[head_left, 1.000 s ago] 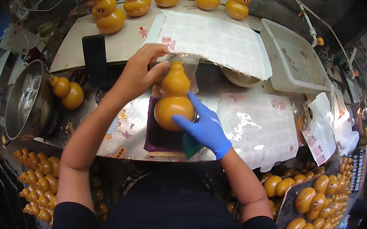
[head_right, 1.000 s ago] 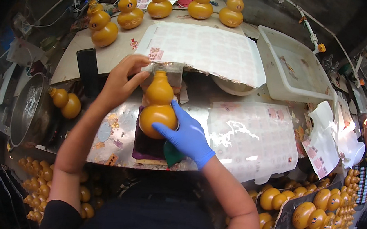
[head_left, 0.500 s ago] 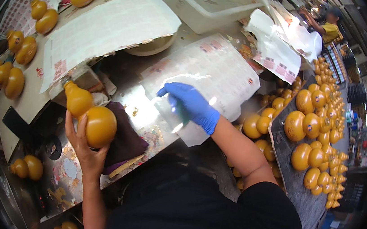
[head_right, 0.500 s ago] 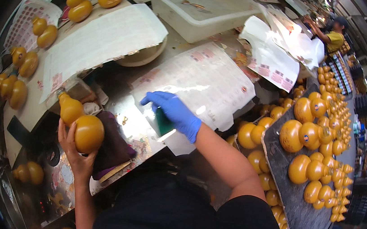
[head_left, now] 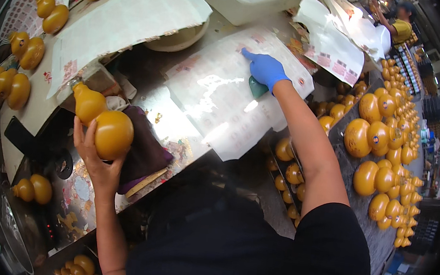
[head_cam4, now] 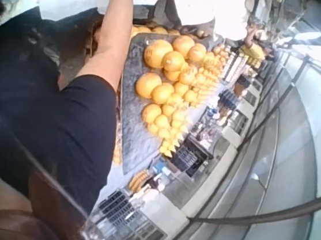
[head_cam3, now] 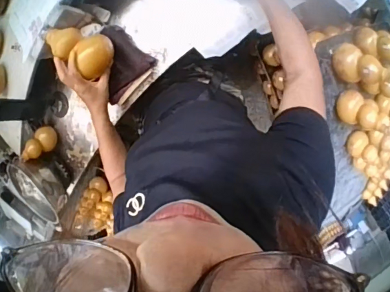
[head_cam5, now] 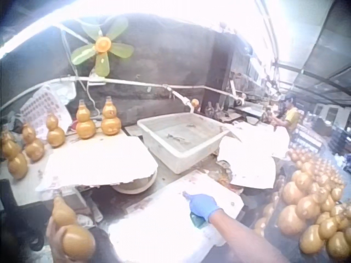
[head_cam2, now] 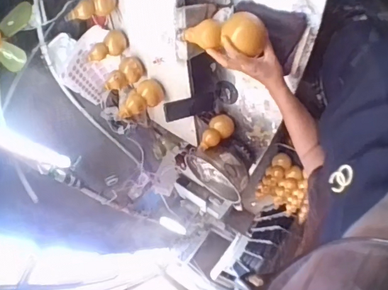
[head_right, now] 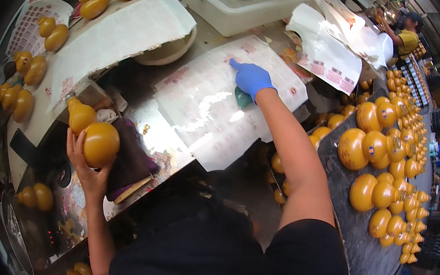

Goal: The person applies decorative stickers to yellow gourd-shaped objects. They peel stickers from a sheet, place them on the gourds, and smooth them with a green card. The person handles the gourds one at a time, rotating them to position the stickers, and occasionally wipes the surface before application.

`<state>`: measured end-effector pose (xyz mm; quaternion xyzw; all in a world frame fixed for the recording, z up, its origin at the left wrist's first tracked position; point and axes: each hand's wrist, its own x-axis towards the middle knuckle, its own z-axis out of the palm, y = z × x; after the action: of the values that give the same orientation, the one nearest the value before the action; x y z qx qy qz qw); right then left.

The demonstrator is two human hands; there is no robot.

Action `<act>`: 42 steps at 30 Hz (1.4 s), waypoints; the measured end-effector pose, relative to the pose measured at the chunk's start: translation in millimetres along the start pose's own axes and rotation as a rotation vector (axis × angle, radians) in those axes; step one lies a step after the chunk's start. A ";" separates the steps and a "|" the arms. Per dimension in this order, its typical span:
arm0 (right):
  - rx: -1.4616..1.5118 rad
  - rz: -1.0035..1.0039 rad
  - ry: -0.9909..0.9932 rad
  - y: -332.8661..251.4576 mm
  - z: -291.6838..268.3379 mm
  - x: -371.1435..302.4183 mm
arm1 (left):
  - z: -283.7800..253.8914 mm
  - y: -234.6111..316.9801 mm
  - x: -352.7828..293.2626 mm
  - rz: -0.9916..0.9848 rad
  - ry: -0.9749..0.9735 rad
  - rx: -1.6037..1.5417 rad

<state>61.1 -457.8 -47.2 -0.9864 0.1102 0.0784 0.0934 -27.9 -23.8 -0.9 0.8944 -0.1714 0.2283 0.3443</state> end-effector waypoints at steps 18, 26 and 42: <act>1.838 0.663 -0.064 -4.4 63.4 -187.9 | 0.6 -1.4 -2.5 0.087 0.012 0.054; 1.841 0.498 -0.128 -1.9 70.4 -200.5 | -1.0 -2.5 -4.9 0.087 0.011 0.050; 1.850 0.548 -0.174 -1.9 84.0 -200.9 | -6.7 -13.5 -13.8 0.056 0.057 0.002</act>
<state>-143.3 -398.3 -93.2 -0.4538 0.3470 0.0525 0.8191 -35.1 -7.6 -11.0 0.8827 -0.1863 0.2632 0.3417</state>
